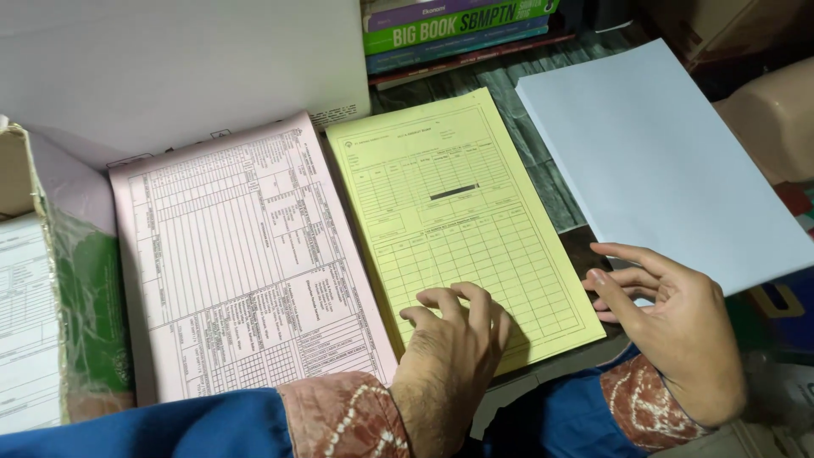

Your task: Sort and organize various printed forms into different boxes and stacks.

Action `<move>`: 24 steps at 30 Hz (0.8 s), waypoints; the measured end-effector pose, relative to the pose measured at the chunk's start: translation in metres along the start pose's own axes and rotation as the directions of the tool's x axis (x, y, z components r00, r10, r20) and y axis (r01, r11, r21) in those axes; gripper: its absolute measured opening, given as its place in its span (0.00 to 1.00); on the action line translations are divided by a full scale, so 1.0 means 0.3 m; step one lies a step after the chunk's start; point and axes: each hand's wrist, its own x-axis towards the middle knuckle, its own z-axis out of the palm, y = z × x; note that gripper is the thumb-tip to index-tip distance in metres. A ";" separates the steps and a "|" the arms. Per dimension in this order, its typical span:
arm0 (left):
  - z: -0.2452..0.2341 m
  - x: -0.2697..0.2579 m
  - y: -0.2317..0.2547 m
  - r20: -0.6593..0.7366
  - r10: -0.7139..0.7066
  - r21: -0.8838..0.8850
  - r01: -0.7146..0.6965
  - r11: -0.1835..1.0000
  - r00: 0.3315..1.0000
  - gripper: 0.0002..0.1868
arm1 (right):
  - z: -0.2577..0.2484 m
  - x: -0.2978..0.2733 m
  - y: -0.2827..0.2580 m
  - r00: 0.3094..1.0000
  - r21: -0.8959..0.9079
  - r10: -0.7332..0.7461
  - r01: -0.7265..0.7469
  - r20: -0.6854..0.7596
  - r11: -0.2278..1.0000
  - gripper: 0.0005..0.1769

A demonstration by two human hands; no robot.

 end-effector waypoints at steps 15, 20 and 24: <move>-0.017 -0.199 0.049 -0.835 -0.226 -0.098 0.268 0.958 0.502 0.06 | 0.049 -0.086 -0.029 0.863 -0.151 -0.400 0.370 -0.309 0.917 0.12; -0.069 -0.465 -0.036 -0.761 -0.343 -0.092 0.432 0.897 0.551 0.11 | 0.089 -0.154 -0.097 0.784 -0.142 -0.567 0.550 -0.253 0.823 0.08; -0.032 -0.648 -0.160 -0.803 -0.422 -0.120 0.578 0.807 0.422 0.16 | 0.070 -0.205 -0.208 0.764 -0.297 -0.641 0.598 -0.069 0.745 0.10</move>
